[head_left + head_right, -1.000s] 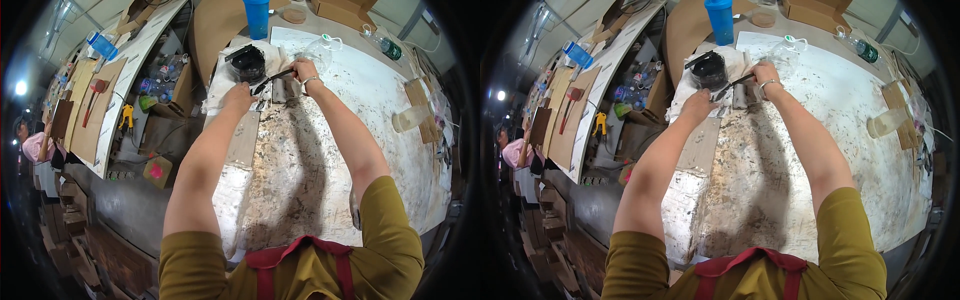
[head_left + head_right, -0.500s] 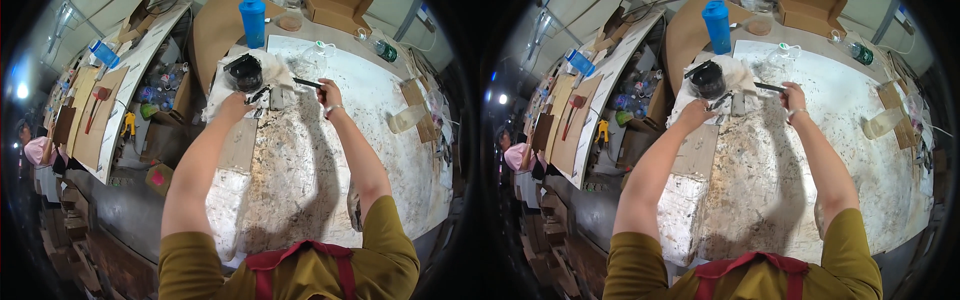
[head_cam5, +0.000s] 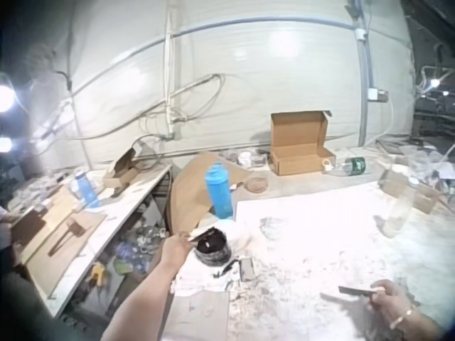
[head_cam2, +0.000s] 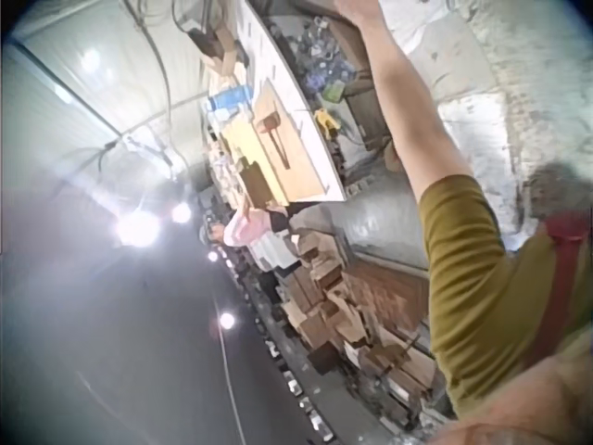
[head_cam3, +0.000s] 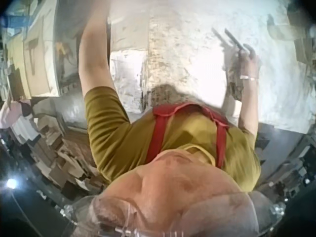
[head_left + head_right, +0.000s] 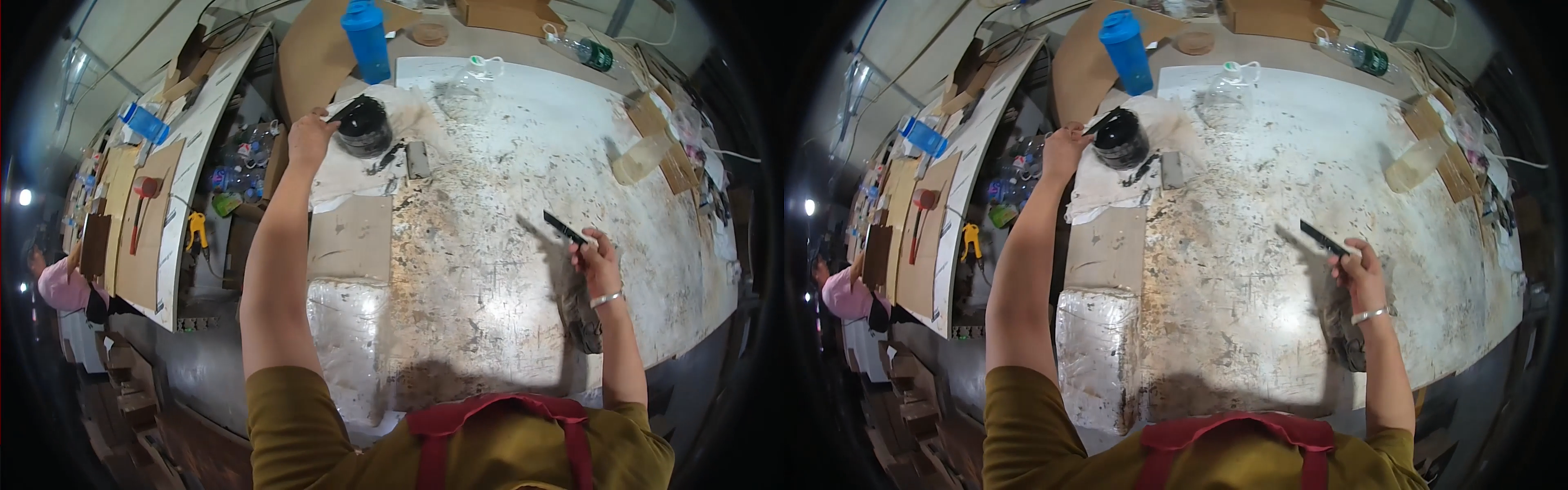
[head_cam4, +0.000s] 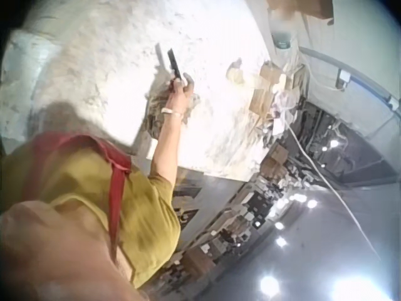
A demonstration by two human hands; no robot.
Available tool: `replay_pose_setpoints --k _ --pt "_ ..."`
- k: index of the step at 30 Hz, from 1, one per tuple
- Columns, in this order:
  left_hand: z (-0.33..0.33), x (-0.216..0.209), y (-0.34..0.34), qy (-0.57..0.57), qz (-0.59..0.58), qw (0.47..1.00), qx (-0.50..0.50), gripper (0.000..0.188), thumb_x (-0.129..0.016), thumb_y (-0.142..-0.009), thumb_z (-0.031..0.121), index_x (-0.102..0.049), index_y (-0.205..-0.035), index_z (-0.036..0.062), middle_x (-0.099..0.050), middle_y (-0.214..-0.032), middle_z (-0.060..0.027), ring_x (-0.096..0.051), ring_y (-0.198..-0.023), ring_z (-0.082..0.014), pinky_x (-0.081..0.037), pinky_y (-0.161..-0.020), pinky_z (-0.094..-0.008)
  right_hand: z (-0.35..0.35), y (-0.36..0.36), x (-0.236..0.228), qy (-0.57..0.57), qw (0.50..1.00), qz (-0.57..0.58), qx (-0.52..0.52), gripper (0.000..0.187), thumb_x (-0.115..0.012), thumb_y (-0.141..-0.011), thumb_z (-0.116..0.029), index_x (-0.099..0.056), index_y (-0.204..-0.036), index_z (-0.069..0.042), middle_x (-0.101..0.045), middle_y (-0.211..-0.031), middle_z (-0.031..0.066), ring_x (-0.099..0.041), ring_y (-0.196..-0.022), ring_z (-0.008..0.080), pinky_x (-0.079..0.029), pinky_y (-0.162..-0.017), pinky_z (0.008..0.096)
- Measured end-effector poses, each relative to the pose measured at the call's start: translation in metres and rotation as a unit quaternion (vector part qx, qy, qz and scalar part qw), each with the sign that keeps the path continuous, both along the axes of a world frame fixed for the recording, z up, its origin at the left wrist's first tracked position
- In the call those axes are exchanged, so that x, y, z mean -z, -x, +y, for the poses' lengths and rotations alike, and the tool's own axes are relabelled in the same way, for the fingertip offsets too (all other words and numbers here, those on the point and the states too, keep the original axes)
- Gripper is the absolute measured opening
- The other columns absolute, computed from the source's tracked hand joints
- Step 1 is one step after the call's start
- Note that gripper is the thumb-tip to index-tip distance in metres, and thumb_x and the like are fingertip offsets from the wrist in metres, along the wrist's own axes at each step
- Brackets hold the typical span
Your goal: The person cleans a black metal tool by hand using a cloth and liquid from a bottle on a workbench.
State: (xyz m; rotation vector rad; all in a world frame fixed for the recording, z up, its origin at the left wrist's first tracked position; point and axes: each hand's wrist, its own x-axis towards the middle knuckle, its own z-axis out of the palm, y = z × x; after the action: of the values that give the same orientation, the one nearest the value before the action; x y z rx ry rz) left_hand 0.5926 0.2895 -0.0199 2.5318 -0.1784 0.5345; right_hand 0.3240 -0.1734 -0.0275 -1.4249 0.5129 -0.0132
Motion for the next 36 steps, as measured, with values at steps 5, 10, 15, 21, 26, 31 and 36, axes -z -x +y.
replay_pose_setpoints --k 5,10,15,21,26,31,36 --pt "-0.008 -0.005 -0.016 -0.113 -0.020 0.993 0.041 0.023 -0.064 -0.076 0.024 -0.067 -0.084 0.0024 -0.063 -0.080 -0.0209 -0.061 -0.082 -0.0359 -0.047 -0.075 -0.0410 0.001 0.038 -0.001 -0.040 0.999 0.008 0.021 0.026 -0.053 -0.086 -0.006 -0.047 -0.111 -0.006 -0.065 -0.088 0.0112 -0.057 -0.066 0.0117 -0.042 -0.056 0.0220" --pt "-0.010 -0.012 -0.013 -0.125 0.006 0.990 0.067 0.028 -0.052 -0.083 0.025 -0.064 -0.094 0.0023 -0.062 -0.088 -0.0212 -0.060 -0.085 -0.0382 -0.046 -0.073 -0.0427 0.005 0.047 -0.004 -0.135 0.990 0.002 0.047 0.023 -0.052 -0.087 -0.003 -0.048 -0.110 -0.004 -0.064 -0.096 0.0137 -0.058 -0.066 0.0128 -0.045 -0.056 0.0220" --pt "-0.015 -0.024 -0.023 -0.151 -0.070 0.986 0.033 0.025 -0.048 -0.088 0.025 -0.062 -0.092 0.0039 -0.061 -0.083 -0.0212 -0.058 -0.079 -0.0404 -0.044 -0.066 -0.0456 -0.002 0.086 0.001 -0.206 0.977 0.021 0.053 0.020 -0.051 -0.087 -0.002 -0.048 -0.106 0.000 -0.064 -0.099 0.0154 -0.059 -0.068 0.0130 -0.046 -0.057 0.0221" --pt "0.068 -0.035 -0.053 0.090 -0.008 0.995 -0.031 0.030 -0.053 -0.090 0.029 -0.061 -0.082 0.0009 -0.054 -0.060 -0.0027 -0.048 -0.052 -0.0101 -0.039 -0.049 -0.0277 -0.024 0.119 -0.013 -0.098 0.983 0.015 0.152 0.018 -0.052 -0.087 -0.004 -0.049 -0.104 -0.002 -0.065 -0.097 0.0141 -0.057 -0.067 0.0118 -0.045 -0.057 0.0208" --pt "-0.092 -0.044 0.034 0.420 0.273 0.859 0.109 0.023 -0.053 -0.091 0.024 -0.056 -0.072 0.0096 -0.053 -0.062 0.0020 -0.044 -0.050 -0.0049 -0.035 -0.044 -0.0177 -0.054 0.172 0.028 -0.011 0.980 0.045 0.191 0.018 -0.052 -0.087 -0.005 -0.047 -0.104 -0.003 -0.065 -0.093 0.0133 -0.057 -0.064 0.0107 -0.044 -0.051 0.0211" --pt "-0.201 -0.010 0.181 0.503 0.488 0.698 0.145 0.010 -0.052 -0.089 0.014 -0.058 -0.085 0.0064 -0.061 -0.074 -0.0036 -0.051 -0.061 -0.0057 -0.040 -0.052 -0.0172 -0.059 0.151 0.023 0.023 0.997 0.054 0.058 0.020 -0.057 -0.086 -0.010 -0.051 -0.102 -0.001 -0.066 -0.088 0.0071 -0.057 -0.062 0.0087 -0.046 -0.052 0.0211" --pt "-0.314 0.006 0.301 0.539 0.562 0.609 0.153 0.013 -0.051 -0.089 0.009 -0.052 -0.101 0.0019 -0.063 -0.087 -0.0132 -0.059 -0.069 -0.0133 -0.046 -0.056 -0.0192 -0.084 0.164 0.006 0.102 0.992 0.075 -0.016 0.024 -0.056 -0.084 -0.008 -0.051 -0.106 0.000 -0.065 -0.079 0.0065 -0.058 -0.062 0.0109 -0.047 -0.055 0.0248"
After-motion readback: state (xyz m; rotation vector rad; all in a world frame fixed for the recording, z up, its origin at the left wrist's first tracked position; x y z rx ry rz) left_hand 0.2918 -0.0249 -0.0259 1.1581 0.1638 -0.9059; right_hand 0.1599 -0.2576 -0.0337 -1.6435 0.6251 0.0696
